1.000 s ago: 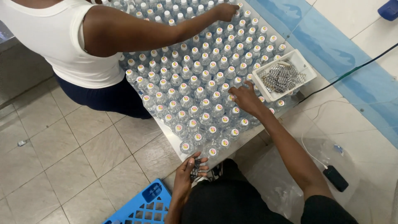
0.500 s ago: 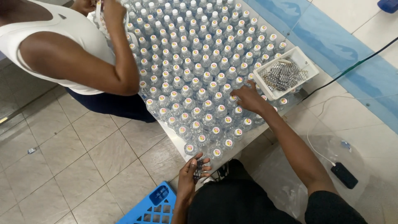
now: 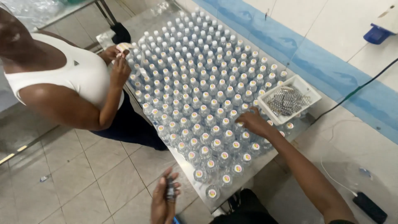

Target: The person places small caps onto the tops of numerous plastic bottles arranged on a table. Another person assists by placing caps on bottles further away. The recorder holds a handful of caps and repeatedly reaches forward to place them on the bottle tops.

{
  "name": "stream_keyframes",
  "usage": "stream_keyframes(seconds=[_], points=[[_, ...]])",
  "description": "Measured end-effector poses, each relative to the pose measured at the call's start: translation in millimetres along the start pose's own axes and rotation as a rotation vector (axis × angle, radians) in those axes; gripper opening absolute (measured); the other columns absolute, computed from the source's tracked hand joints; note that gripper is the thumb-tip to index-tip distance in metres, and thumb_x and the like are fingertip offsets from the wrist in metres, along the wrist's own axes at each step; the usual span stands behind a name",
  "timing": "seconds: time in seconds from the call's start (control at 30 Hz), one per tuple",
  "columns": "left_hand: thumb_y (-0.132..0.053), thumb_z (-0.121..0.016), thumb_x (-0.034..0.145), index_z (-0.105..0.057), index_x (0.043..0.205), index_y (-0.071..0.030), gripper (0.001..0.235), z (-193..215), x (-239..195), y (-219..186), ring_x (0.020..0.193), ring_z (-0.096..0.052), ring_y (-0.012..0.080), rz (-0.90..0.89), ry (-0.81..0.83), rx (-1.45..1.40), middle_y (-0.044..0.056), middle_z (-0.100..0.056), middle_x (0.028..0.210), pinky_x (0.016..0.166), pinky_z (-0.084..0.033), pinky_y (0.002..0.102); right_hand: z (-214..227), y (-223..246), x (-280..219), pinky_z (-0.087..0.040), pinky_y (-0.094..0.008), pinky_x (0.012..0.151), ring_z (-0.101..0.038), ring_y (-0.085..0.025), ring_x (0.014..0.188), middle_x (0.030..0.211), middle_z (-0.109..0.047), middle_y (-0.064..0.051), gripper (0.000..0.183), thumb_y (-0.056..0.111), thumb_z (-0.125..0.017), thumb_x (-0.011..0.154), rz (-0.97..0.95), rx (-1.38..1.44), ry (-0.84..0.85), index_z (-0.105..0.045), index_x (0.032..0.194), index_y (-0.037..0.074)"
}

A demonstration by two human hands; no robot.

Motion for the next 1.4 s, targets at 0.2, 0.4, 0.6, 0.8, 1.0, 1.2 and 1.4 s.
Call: stream_keyframes(seconds=[0.2,0.4,0.6,0.8,1.0,1.2,1.4], points=[[-0.038,-0.060,0.111,-0.059,0.152,-0.010,0.050,21,28,-77,0.108,-0.069,0.0126,-0.210,-0.063,-0.002,0.006,-0.071,0.135,0.088,-0.055,0.025,-13,-3,9,-0.009,-0.071,0.131,-0.070,-0.033,0.119,0.125,-0.080,-0.008,0.050,-0.005,-0.072,0.095,-0.048,-0.165,0.143,-0.074,0.139,0.018],[-0.023,-0.062,0.105,-0.056,0.152,0.002,0.054,26,2,42,0.117,-0.071,0.0300,0.076,-0.209,-0.140,0.025,-0.068,0.146,0.096,-0.061,0.034,-11,13,11,-0.012,-0.072,0.133,-0.071,-0.037,0.120,0.130,-0.075,-0.013,0.045,-0.013,-0.073,0.091,-0.028,-0.187,0.138,-0.073,0.129,0.010],[-0.026,-0.064,0.103,-0.058,0.153,0.005,0.059,-10,-45,86,0.109,-0.075,0.0289,0.240,-0.157,-0.076,0.025,-0.074,0.137,0.093,-0.062,0.037,-17,11,14,-0.020,-0.068,0.129,-0.069,-0.044,0.120,0.132,-0.075,-0.014,0.046,-0.015,-0.068,0.091,-0.032,-0.210,0.146,-0.073,0.128,0.012],[-0.027,-0.063,0.104,-0.054,0.156,0.005,0.062,-11,-53,107,0.107,-0.074,0.0311,0.276,-0.132,-0.084,0.025,-0.075,0.135,0.093,-0.062,0.040,-28,-3,17,-0.026,-0.061,0.126,-0.071,-0.038,0.118,0.137,-0.074,-0.009,0.052,-0.013,-0.065,0.093,-0.021,-0.245,0.145,-0.072,0.135,0.017],[-0.024,-0.060,0.108,-0.057,0.151,0.008,0.054,-29,-74,92,0.103,-0.075,0.0298,0.265,-0.128,-0.091,0.024,-0.076,0.128,0.088,-0.063,0.039,-38,-16,22,-0.024,-0.058,0.129,-0.071,-0.037,0.120,0.135,-0.074,-0.008,0.066,-0.018,-0.059,0.088,-0.045,-0.257,0.173,-0.070,0.140,0.021],[-0.021,-0.060,0.109,-0.064,0.133,0.007,0.037,-26,-78,101,0.095,-0.074,0.0313,0.242,-0.105,-0.077,0.028,-0.075,0.125,0.080,-0.063,0.040,-12,-1,-3,-0.034,-0.064,0.119,-0.060,-0.038,0.142,0.150,-0.069,-0.008,0.075,-0.016,-0.067,0.085,0.027,-0.335,-0.065,-0.067,0.149,0.023],[-0.026,-0.068,0.104,-0.071,0.132,0.003,0.041,-56,-91,105,0.097,-0.081,0.0328,0.335,-0.103,0.104,0.026,-0.083,0.118,0.078,-0.067,0.038,-39,166,-121,-0.059,-0.032,0.084,-0.070,-0.016,0.101,0.120,-0.074,-0.002,0.044,0.041,-0.077,0.095,-0.033,0.687,0.108,-0.078,0.133,0.021]])
Point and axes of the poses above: each hand's wrist, its own x-axis towards the middle knuckle, its own z-axis out of the back of the hand, y = z × x, the point moved 7 cm from there along x, towards the middle knuckle
